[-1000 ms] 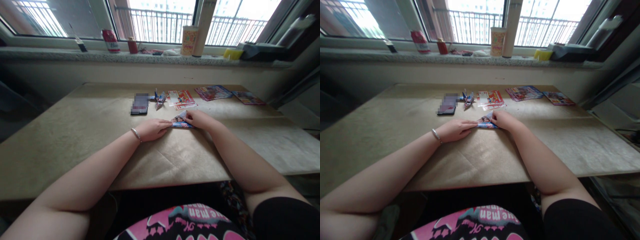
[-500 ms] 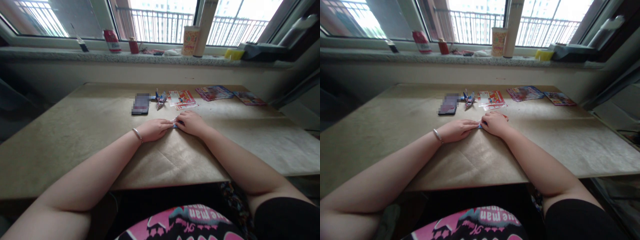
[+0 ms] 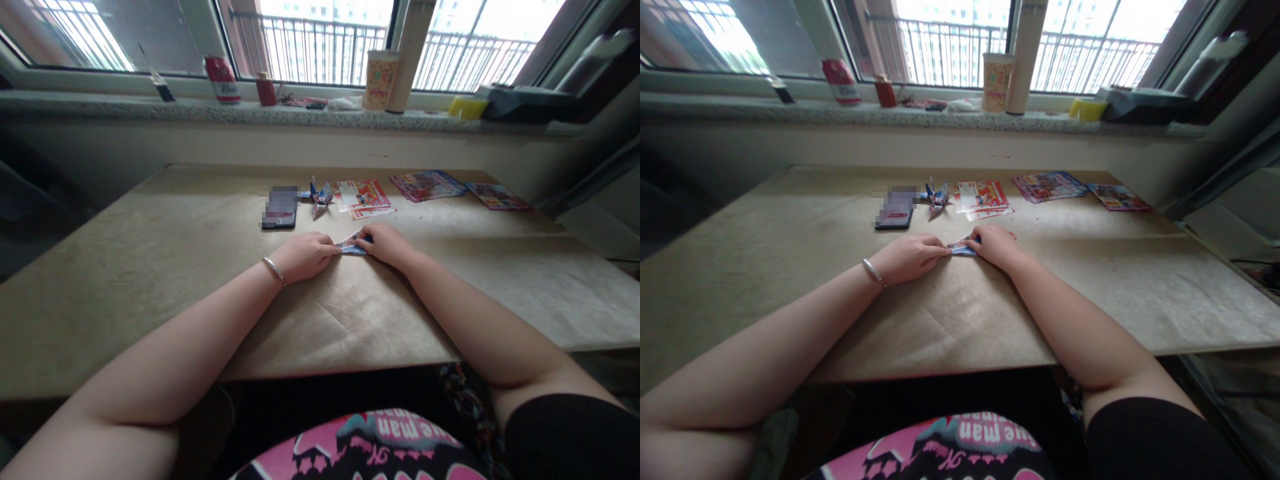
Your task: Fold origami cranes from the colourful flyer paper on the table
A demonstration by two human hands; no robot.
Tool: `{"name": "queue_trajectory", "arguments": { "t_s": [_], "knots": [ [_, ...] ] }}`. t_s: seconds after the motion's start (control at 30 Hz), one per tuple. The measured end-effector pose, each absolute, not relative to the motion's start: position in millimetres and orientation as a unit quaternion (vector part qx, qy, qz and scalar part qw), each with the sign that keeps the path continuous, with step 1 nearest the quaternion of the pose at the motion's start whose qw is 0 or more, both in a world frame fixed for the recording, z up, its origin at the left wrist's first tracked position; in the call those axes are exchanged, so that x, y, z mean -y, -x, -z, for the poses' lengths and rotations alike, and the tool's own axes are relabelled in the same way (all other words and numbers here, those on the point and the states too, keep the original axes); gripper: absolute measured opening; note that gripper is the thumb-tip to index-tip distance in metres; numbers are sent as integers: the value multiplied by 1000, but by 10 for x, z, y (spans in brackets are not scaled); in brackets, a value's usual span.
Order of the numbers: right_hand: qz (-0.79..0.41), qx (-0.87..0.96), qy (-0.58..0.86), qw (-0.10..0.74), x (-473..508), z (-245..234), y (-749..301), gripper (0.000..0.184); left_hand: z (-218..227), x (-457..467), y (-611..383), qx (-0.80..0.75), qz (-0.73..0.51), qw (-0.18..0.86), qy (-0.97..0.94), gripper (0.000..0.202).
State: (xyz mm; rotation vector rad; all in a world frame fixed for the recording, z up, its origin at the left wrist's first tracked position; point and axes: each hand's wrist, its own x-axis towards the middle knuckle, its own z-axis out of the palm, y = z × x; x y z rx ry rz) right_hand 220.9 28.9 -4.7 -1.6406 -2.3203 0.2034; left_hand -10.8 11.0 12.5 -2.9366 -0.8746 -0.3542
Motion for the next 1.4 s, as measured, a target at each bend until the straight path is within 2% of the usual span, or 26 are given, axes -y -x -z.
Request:
{"name": "queue_trajectory", "arguments": {
  "t_s": [0.33,0.53,0.7,0.83,1.13,1.4],
  "knots": [
    [-48,798,593,96,-263,-31,-2176,31,-139,-63,68,300,99,49,947,30],
    [63,816,572,44,-244,-102,-2274,33,-58,-102,69,248,128,62,958,34],
    [134,838,525,63,-141,-118,-2218,36,-21,-122,68,243,135,56,959,35],
    [106,853,504,88,-121,-81,-2116,32,-26,-116,62,249,136,51,957,35],
    [-4,817,566,105,-281,1,-2214,27,-36,-98,28,268,135,52,952,33],
    [-14,802,588,106,-309,13,-2200,28,-46,-71,-2,299,132,53,944,31]
  ]
}}
